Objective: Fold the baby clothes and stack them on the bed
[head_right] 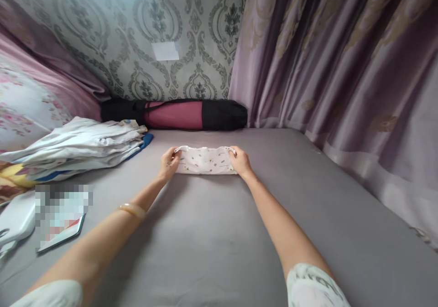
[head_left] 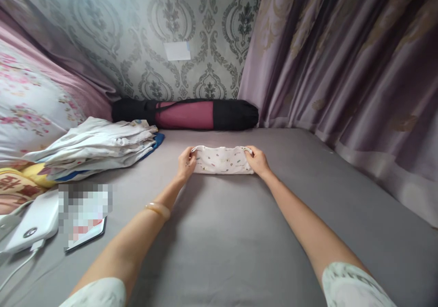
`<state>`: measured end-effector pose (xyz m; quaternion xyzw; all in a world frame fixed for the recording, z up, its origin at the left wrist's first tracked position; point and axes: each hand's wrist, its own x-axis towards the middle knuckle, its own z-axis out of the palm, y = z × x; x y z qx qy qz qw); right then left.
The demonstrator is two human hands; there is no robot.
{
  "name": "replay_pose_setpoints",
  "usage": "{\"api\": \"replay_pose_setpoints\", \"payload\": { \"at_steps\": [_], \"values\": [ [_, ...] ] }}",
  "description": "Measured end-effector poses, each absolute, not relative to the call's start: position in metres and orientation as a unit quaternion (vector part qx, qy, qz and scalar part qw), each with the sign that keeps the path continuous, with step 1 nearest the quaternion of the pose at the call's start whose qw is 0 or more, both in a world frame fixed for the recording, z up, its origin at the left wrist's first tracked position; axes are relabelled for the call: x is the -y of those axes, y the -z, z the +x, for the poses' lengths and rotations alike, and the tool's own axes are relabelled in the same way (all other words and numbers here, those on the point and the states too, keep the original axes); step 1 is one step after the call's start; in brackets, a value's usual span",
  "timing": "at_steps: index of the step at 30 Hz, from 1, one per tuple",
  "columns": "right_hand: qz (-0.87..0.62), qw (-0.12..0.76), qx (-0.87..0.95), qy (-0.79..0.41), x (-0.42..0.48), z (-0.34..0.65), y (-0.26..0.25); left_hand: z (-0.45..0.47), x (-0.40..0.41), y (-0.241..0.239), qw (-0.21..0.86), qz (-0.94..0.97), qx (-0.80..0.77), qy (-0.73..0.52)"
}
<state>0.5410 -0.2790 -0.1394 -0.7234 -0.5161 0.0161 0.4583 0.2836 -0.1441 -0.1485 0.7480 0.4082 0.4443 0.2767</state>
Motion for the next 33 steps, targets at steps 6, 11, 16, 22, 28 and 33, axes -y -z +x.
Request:
{"api": "replay_pose_setpoints", "payload": {
  "at_steps": [6, 11, 16, 22, 28, 33],
  "values": [
    [-0.814, 0.33, 0.477, -0.038, 0.253, 0.556, 0.152, 0.307, 0.113, 0.16, 0.209, 0.762, -0.531, -0.307],
    [-0.83, 0.296, 0.47, -0.047, 0.253, 0.557, 0.161, 0.313, 0.111, 0.166, 0.175, 0.761, -0.569, -0.258],
    [-0.83, 0.295, 0.473, -0.033, 0.252, 0.557, 0.162, 0.312, 0.114, 0.166, 0.156, 0.773, -0.565, -0.242],
    [-0.844, 0.272, 0.462, -0.019, 0.249, 0.559, 0.162, 0.312, 0.117, 0.166, 0.142, 0.772, -0.568, -0.246],
    [-0.864, 0.243, 0.44, 0.008, 0.251, 0.557, 0.164, 0.315, 0.115, 0.169, 0.127, 0.768, -0.577, -0.247],
    [-0.878, 0.226, 0.421, 0.015, 0.249, 0.553, 0.163, 0.316, 0.119, 0.16, 0.129, 0.763, -0.594, -0.219]
  ]
}}
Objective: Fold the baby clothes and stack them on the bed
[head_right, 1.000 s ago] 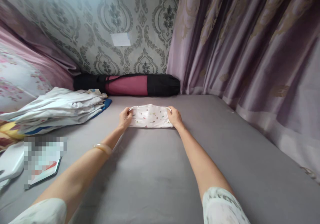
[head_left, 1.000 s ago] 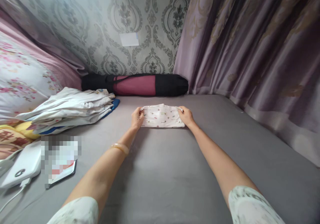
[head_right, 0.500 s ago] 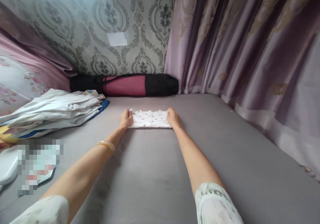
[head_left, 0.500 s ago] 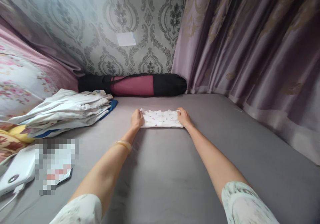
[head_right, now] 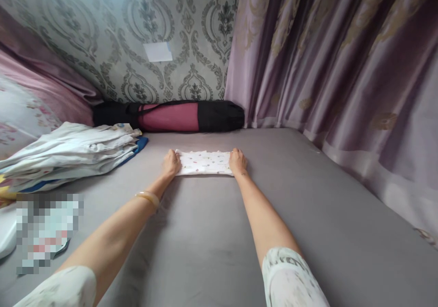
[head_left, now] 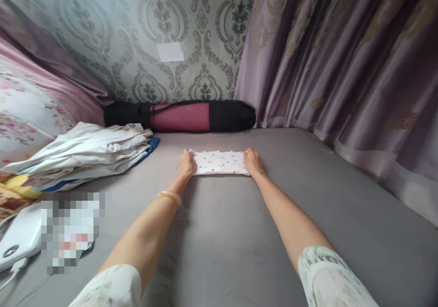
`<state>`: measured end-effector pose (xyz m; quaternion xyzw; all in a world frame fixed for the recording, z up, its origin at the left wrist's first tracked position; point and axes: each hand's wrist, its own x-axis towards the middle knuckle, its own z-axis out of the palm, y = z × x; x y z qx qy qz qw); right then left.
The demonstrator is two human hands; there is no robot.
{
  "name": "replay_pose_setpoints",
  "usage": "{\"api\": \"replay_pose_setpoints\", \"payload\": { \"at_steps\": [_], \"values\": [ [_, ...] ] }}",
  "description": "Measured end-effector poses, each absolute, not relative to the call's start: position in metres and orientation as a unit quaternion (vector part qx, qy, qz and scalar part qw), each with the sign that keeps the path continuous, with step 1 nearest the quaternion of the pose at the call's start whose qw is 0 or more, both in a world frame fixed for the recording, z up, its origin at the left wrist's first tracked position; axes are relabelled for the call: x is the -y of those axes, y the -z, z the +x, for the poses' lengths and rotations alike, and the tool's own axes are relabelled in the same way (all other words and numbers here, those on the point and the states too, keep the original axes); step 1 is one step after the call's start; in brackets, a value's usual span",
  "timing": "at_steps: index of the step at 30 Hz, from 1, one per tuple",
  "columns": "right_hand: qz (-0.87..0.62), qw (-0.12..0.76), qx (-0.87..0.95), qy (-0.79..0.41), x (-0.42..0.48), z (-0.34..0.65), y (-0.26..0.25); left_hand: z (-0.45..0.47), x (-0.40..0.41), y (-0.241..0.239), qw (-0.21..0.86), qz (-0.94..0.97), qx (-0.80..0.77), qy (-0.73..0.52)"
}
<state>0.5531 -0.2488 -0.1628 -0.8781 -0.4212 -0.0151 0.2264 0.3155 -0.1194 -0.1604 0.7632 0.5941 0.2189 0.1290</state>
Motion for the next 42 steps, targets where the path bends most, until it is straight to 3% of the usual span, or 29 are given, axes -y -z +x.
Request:
{"api": "replay_pose_setpoints", "payload": {
  "at_steps": [6, 9, 14, 18, 24, 42],
  "values": [
    [-0.889, 0.235, 0.392, -0.011, 0.246, 0.561, 0.158, 0.314, 0.123, 0.145, 0.162, 0.731, -0.636, -0.187],
    [-0.89, 0.231, 0.391, -0.042, 0.247, 0.564, 0.15, 0.312, 0.125, 0.141, 0.124, 0.738, -0.629, -0.21],
    [-0.84, 0.233, 0.489, 0.042, 0.249, 0.533, 0.137, 0.321, 0.142, 0.142, 0.048, 0.865, -0.451, -0.212],
    [-0.753, 0.151, 0.641, -0.004, 0.245, 0.493, 0.139, 0.339, 0.16, 0.147, 0.066, 0.925, -0.348, -0.135],
    [-0.739, 0.115, 0.663, -0.045, 0.242, 0.475, 0.149, 0.343, 0.168, 0.152, 0.072, 0.923, -0.371, -0.07],
    [-0.787, 0.124, 0.602, -0.053, 0.241, 0.483, 0.158, 0.34, 0.156, 0.164, 0.049, 0.897, -0.434, -0.073]
  ]
}}
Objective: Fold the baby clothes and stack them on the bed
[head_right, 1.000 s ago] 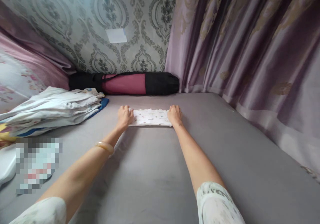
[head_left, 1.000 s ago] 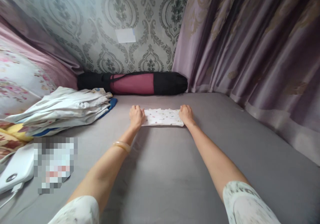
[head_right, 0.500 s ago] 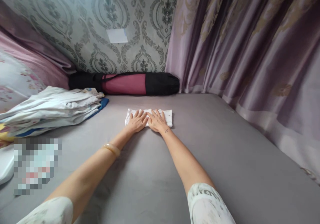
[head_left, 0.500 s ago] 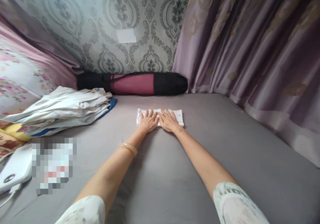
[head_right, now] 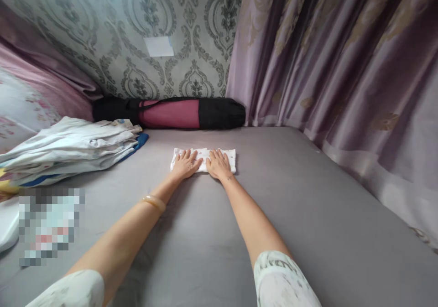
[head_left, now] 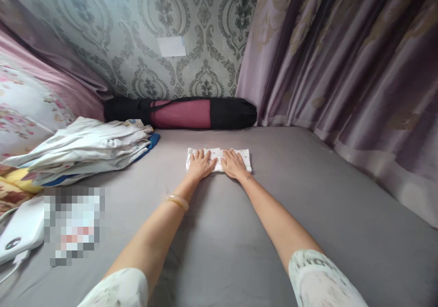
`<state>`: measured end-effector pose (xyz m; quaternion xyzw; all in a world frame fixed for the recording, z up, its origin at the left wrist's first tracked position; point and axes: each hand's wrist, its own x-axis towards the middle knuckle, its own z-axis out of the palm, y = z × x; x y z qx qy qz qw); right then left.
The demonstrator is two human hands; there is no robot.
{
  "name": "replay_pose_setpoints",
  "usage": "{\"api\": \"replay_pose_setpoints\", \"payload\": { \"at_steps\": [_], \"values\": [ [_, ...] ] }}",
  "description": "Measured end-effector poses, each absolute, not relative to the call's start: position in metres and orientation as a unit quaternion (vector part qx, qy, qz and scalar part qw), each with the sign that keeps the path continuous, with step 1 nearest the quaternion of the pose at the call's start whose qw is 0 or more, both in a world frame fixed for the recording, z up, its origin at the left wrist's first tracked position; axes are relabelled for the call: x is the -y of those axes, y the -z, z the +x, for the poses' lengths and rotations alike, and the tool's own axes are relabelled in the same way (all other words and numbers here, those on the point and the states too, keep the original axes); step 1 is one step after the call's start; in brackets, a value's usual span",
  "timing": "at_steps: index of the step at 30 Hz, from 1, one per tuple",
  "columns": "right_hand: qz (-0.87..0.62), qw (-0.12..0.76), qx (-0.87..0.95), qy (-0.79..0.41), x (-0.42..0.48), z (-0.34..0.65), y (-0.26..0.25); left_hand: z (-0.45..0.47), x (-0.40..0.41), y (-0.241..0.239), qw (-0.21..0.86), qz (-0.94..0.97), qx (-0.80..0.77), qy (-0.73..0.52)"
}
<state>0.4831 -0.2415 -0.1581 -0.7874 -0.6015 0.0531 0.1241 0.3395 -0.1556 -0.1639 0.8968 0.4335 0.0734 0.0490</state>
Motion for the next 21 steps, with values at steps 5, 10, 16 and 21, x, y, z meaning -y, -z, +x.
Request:
{"api": "replay_pose_setpoints", "payload": {
  "at_steps": [5, 10, 16, 21],
  "values": [
    [-0.8, 0.103, 0.589, -0.041, 0.247, 0.493, 0.158, 0.33, 0.15, 0.163, 0.057, 0.884, -0.46, -0.056],
    [-0.804, 0.079, 0.587, -0.046, 0.255, 0.51, 0.158, 0.312, 0.134, 0.167, 0.089, 0.901, -0.422, -0.052],
    [-0.788, 0.062, 0.61, -0.057, 0.266, 0.532, 0.157, 0.291, 0.122, 0.167, 0.113, 0.917, -0.381, -0.042],
    [-0.791, 0.074, 0.604, -0.056, 0.27, 0.538, 0.158, 0.288, 0.122, 0.166, 0.118, 0.912, -0.392, -0.029]
  ]
}}
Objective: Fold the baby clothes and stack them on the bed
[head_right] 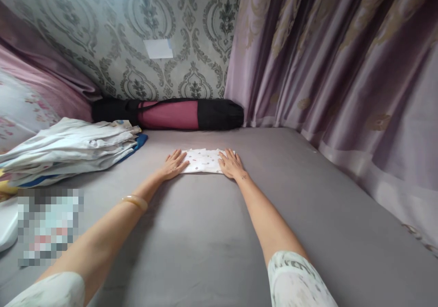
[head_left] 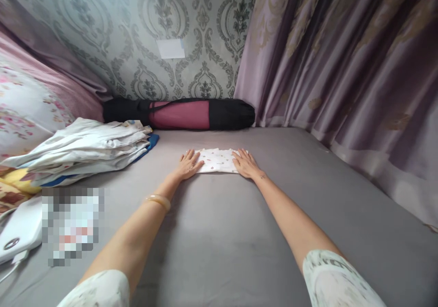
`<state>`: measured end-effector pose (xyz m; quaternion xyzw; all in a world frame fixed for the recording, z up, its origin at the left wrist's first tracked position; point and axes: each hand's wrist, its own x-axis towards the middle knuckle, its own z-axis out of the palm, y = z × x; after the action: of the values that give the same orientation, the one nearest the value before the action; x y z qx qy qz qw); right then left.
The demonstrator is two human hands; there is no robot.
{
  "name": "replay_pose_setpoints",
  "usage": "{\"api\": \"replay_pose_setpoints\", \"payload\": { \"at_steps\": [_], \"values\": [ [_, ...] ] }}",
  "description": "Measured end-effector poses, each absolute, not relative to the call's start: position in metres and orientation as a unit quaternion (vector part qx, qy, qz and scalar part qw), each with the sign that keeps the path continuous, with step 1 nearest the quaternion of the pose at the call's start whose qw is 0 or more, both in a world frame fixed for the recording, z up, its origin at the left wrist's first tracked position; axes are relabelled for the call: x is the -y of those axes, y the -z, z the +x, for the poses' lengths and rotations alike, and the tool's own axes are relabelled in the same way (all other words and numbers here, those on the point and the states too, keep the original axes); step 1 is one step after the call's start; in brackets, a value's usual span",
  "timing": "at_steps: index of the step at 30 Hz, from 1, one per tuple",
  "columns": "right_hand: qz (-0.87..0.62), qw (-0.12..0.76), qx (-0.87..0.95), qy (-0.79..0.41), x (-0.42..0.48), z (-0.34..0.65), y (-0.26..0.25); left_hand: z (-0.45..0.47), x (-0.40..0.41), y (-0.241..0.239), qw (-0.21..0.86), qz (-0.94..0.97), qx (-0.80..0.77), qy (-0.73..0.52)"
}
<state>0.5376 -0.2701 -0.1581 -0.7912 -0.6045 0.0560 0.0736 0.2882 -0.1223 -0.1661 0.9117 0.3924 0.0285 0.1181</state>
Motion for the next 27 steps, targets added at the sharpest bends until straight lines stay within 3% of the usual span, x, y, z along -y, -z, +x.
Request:
{"api": "replay_pose_setpoints", "payload": {
  "at_steps": [7, 14, 27],
  "values": [
    [-0.794, 0.06, 0.6, -0.079, 0.269, 0.534, 0.152, 0.291, 0.123, 0.156, 0.11, 0.914, -0.391, 0.014],
    [-0.8, 0.09, 0.593, -0.028, 0.26, 0.516, 0.139, 0.32, 0.144, 0.146, 0.008, 0.921, -0.385, -0.068],
    [-0.813, 0.074, 0.577, -0.04, 0.257, 0.515, 0.159, 0.321, 0.146, 0.159, 0.071, 0.906, -0.417, -0.024]
  ]
}}
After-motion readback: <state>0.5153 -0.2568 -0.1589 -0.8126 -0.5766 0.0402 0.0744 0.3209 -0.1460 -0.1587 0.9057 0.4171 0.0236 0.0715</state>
